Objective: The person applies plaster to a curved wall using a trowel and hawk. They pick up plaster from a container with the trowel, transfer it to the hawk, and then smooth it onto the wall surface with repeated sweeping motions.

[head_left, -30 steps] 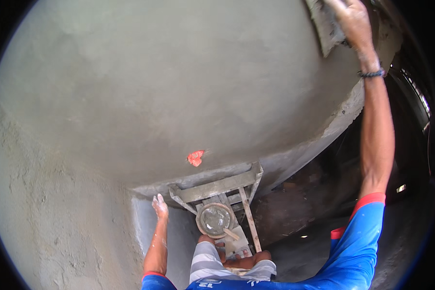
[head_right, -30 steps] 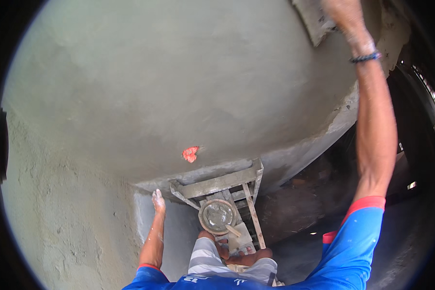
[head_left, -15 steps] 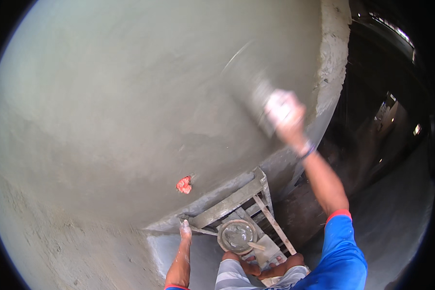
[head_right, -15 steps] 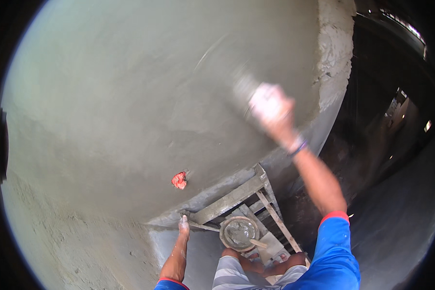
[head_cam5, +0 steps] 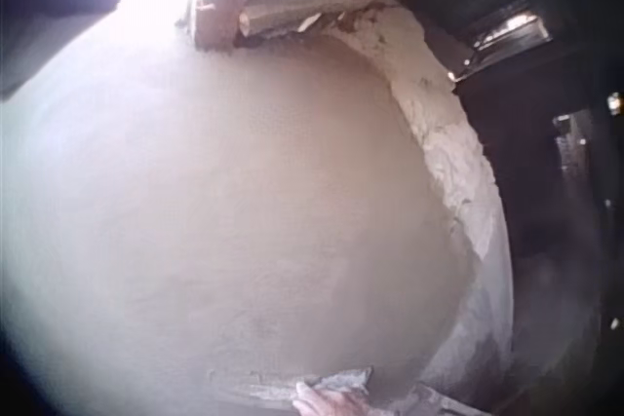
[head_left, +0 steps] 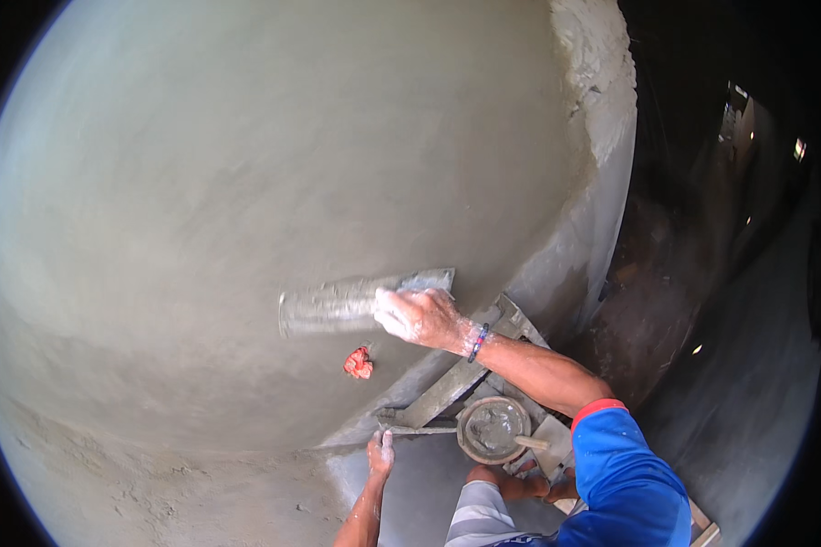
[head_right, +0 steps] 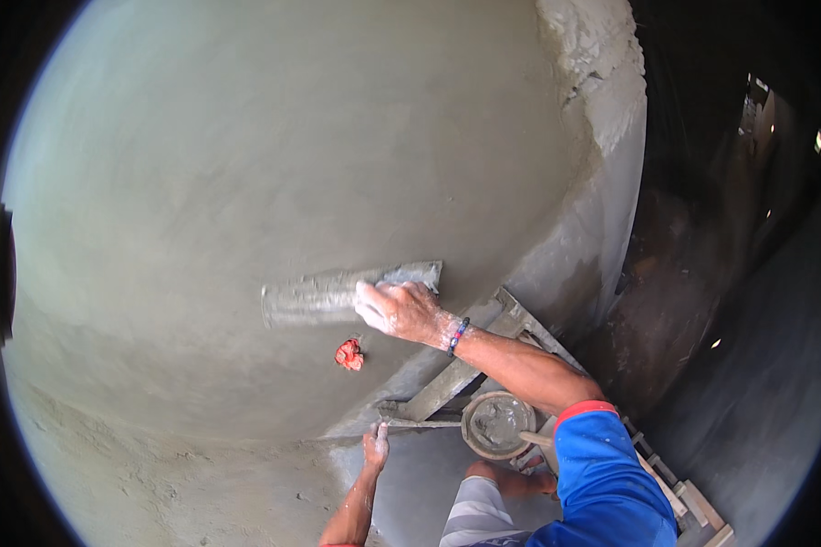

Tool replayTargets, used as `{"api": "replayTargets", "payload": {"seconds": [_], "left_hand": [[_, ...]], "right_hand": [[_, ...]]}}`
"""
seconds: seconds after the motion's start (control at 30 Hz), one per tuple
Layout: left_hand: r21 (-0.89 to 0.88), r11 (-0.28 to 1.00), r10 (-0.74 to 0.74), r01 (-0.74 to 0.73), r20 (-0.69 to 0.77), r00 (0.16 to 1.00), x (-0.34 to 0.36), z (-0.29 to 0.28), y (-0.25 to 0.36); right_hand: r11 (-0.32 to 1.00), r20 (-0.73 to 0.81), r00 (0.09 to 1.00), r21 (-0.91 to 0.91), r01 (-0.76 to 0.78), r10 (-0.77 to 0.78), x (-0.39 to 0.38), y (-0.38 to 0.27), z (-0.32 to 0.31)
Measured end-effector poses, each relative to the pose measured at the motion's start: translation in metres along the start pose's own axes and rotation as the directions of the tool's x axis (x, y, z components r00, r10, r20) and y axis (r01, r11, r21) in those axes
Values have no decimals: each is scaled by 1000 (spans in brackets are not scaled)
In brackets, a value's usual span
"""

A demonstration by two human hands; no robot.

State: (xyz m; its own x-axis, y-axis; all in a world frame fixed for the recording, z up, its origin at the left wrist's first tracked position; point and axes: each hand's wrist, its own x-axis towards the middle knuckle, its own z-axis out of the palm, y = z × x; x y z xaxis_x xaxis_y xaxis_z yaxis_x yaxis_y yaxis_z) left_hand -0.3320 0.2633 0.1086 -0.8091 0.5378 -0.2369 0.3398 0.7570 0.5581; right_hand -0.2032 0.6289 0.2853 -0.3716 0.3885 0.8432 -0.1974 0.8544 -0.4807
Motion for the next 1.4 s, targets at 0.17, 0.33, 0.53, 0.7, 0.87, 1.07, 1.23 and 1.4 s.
{"api": "replayTargets", "payload": {"seconds": [0.17,0.33,0.53,0.7,0.87,1.07,1.23,1.4], "left_hand": [[325,766,637,-554,-273,721,-29,-96,121],[680,565,824,-467,-440,357,-33,-205,219],[761,587,807,-275,-579,118,-3,-298,260],[748,656,744,-104,-664,-74,49,-333,253],[821,571,801,19,-552,-233,64,-347,249],[811,585,794,21,-568,-216,62,-342,251],[819,574,801,19,-556,-220,60,-335,254],[800,599,788,16,-587,-186,58,-337,250]], "right_hand": [[898,-484,757,246,-364,439,-11,69,-93],[521,-391,373,770,-369,842,-32,189,-156],[849,-547,650,364,-383,528,11,43,-19],[942,-134,950,226,-248,282,-17,-53,56],[401,-276,340,830,-387,899,-80,33,-2],[-194,249,-297,960,203,922,-169,185,-4],[-260,295,-218,950,174,930,-142,218,-29],[95,-95,14,993,-64,995,0,178,-126]]}}
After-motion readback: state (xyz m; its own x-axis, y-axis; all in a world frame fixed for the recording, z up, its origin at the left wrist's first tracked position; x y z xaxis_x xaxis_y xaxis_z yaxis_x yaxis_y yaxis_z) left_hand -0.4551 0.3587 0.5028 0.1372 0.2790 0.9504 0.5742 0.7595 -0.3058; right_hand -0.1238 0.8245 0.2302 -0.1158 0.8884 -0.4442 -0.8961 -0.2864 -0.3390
